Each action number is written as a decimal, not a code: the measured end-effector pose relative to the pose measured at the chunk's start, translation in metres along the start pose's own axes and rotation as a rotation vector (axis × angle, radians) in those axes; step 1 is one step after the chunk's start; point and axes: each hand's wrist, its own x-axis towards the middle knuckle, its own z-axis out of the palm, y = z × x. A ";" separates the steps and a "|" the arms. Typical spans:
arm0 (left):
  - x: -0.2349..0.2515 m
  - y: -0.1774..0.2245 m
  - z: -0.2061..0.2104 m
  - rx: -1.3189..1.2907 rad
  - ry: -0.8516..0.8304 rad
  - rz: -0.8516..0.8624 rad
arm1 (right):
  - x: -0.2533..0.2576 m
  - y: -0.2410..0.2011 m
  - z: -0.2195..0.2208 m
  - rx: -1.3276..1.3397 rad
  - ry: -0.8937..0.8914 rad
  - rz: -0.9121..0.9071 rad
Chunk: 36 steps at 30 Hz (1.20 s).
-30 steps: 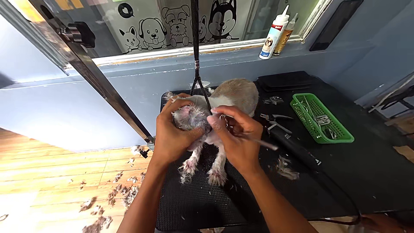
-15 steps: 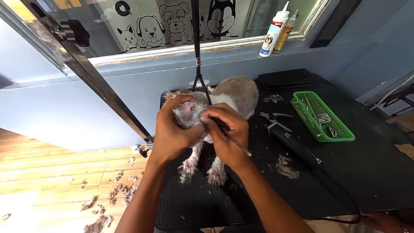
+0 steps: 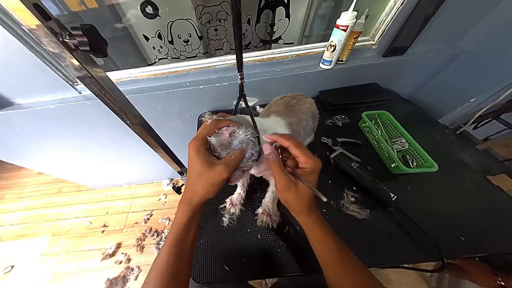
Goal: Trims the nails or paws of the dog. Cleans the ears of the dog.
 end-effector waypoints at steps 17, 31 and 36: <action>0.004 0.004 0.003 0.031 -0.012 0.010 | 0.087 -0.021 0.001 -0.152 -0.269 -0.210; 0.010 0.000 0.008 -0.011 0.037 -0.008 | 0.013 -0.001 0.002 -0.059 -0.146 0.061; 0.008 0.000 0.003 -0.017 0.030 -0.026 | 0.033 0.002 -0.013 -0.122 -0.180 -0.152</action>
